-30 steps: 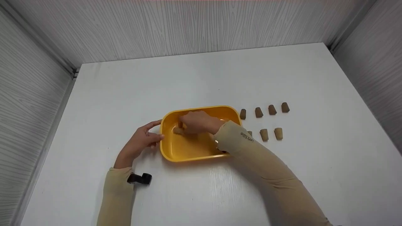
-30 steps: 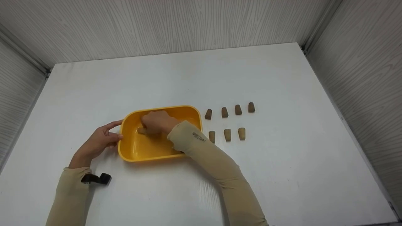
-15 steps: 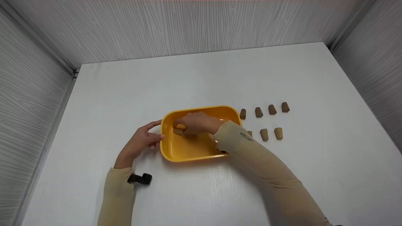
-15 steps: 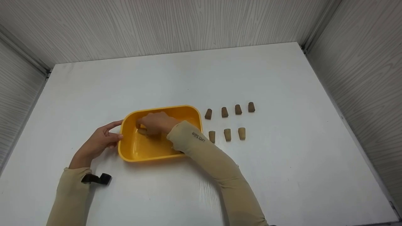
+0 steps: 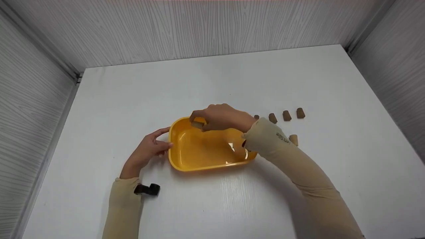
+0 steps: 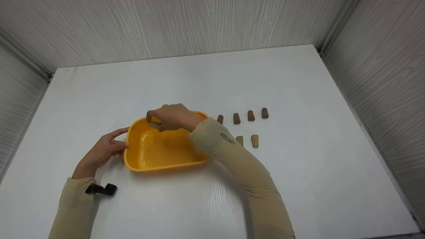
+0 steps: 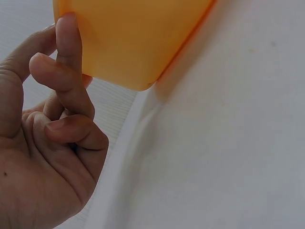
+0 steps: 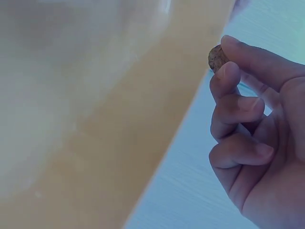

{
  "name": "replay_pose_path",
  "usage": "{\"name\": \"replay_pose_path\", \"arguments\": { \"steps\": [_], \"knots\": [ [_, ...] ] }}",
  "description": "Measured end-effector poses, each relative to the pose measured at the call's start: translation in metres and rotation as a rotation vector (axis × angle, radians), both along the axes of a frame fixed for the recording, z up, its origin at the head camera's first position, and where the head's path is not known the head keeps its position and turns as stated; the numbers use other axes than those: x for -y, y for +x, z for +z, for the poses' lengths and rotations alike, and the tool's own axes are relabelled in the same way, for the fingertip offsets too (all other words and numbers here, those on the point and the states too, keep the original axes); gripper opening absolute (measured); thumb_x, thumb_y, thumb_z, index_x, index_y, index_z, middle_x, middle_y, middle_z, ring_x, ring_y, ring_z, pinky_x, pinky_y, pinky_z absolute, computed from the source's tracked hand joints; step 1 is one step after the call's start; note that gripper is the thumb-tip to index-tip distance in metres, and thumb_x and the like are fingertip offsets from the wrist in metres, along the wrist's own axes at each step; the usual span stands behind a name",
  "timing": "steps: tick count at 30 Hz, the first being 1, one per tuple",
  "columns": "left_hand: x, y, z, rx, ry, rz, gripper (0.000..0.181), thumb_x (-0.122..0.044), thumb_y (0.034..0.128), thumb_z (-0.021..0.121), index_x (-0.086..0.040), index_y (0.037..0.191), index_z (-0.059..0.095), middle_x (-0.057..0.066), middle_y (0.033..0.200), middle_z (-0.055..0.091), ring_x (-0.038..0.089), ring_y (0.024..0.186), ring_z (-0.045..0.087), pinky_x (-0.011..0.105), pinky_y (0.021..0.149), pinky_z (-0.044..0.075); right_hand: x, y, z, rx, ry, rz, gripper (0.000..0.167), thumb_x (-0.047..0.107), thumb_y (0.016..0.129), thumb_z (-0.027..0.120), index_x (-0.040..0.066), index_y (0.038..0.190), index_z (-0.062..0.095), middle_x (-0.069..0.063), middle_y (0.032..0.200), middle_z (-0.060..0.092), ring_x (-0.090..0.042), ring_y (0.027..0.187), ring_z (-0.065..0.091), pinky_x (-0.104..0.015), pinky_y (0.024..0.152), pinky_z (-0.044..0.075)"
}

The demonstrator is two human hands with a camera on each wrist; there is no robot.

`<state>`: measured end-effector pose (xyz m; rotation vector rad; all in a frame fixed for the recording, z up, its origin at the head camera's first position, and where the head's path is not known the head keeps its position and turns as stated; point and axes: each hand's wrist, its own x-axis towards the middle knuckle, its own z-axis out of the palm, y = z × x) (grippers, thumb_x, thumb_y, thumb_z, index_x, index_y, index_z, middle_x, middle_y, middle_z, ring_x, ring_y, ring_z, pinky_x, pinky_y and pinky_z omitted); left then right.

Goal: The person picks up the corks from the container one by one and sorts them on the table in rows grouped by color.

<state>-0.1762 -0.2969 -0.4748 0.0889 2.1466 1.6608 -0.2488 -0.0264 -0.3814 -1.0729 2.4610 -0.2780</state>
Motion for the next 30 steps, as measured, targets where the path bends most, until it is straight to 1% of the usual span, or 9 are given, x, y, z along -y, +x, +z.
{"name": "replay_pose_path", "arguments": {
  "steps": [6,10,13,15,18,21,22,27,30],
  "knots": [
    [0.001,0.0,0.0,0.006,0.006,0.004,0.066,-0.025,0.0888,0.07,-0.013,0.146,0.04,-0.005,0.058,0.053,0.013,0.056,0.046,0.023,0.058,0.042,-0.033,-0.001,0.023,-0.021,-0.014,-0.047,0.04,0.024,0.094,0.063,0.032,0.132,0.054,-0.005,0.099,0.07,-0.02,0.083,0.063,-0.036,0.071,0.053],
    [0.0,0.001,0.0,0.007,0.004,0.009,0.066,-0.024,0.0886,0.07,-0.013,0.146,0.04,-0.005,0.059,0.054,0.013,0.057,0.046,0.022,0.058,0.042,-0.057,-0.001,0.031,-0.039,-0.023,-0.071,0.041,0.024,0.094,0.063,0.034,0.133,0.053,-0.006,0.096,0.07,-0.02,0.081,0.063,-0.038,0.072,0.054],
    [-0.001,0.001,-0.001,0.014,0.009,0.011,0.067,-0.023,0.0886,0.07,-0.012,0.147,0.039,-0.005,0.059,0.055,0.012,0.057,0.046,0.022,0.058,0.042,-0.078,0.0,0.035,-0.044,-0.029,-0.078,0.042,0.023,0.095,0.062,0.032,0.134,0.052,-0.007,0.094,0.07,-0.019,0.075,0.065,-0.038,0.072,0.054],
    [0.0,0.0,-0.001,0.018,0.01,0.012,0.068,-0.024,0.0885,0.07,-0.012,0.147,0.039,-0.005,0.059,0.055,0.012,0.057,0.046,0.022,0.058,0.042,-0.093,0.002,0.038,-0.019,-0.025,-0.1,0.043,0.022,0.095,0.061,0.033,0.136,0.05,-0.006,0.094,0.07,-0.018,0.067,0.065,-0.036,0.068,0.054],
    [0.0,0.0,-0.001,0.016,0.005,0.015,0.067,-0.024,0.0885,0.07,-0.013,0.147,0.039,-0.005,0.058,0.053,0.013,0.056,0.046,0.022,0.058,0.042,-0.115,0.005,0.041,0.054,0.004,-0.193,0.045,0.024,0.096,0.06,0.042,0.136,0.046,0.0,0.094,0.07,-0.018,0.058,0.063,-0.035,0.054,0.053],
    [0.001,0.001,0.0,0.011,-0.001,0.018,0.066,-0.023,0.089,0.07,-0.013,0.147,0.04,-0.006,0.057,0.052,0.013,0.056,0.046,0.022,0.058,0.043,-0.135,0.005,0.04,0.102,0.008,-0.266,0.047,0.024,0.096,0.06,0.046,0.134,0.045,0.002,0.093,0.069,-0.02,0.053,0.06,-0.033,0.046,0.05],
    [0.002,0.001,0.0,0.01,-0.003,0.017,0.066,-0.022,0.0892,0.069,-0.013,0.147,0.04,-0.006,0.057,0.052,0.013,0.056,0.046,0.022,0.058,0.043,-0.142,0.005,0.038,0.102,0.008,-0.276,0.046,0.024,0.096,0.059,0.046,0.134,0.045,0.002,0.092,0.069,-0.019,0.055,0.06,-0.033,0.047,0.05],
    [0.0,0.001,0.0,0.012,-0.002,0.011,0.066,-0.022,0.0891,0.07,-0.013,0.147,0.039,-0.007,0.058,0.053,0.013,0.056,0.047,0.022,0.059,0.044,-0.178,0.007,0.027,0.051,-0.015,-0.248,0.046,0.016,0.096,0.06,0.034,0.136,0.049,-0.001,0.087,0.068,-0.016,0.065,0.058,-0.031,0.062,0.05],
    [-0.001,0.0,-0.001,0.014,0.002,0.01,0.066,-0.023,0.089,0.07,-0.013,0.147,0.039,-0.007,0.058,0.053,0.013,0.056,0.046,0.022,0.059,0.044,-0.202,0.01,0.018,0.06,-0.034,-0.251,0.046,0.014,0.095,0.061,0.03,0.136,0.051,-0.004,0.087,0.067,-0.017,0.071,0.056,-0.03,0.066,0.047]
  ]
}}
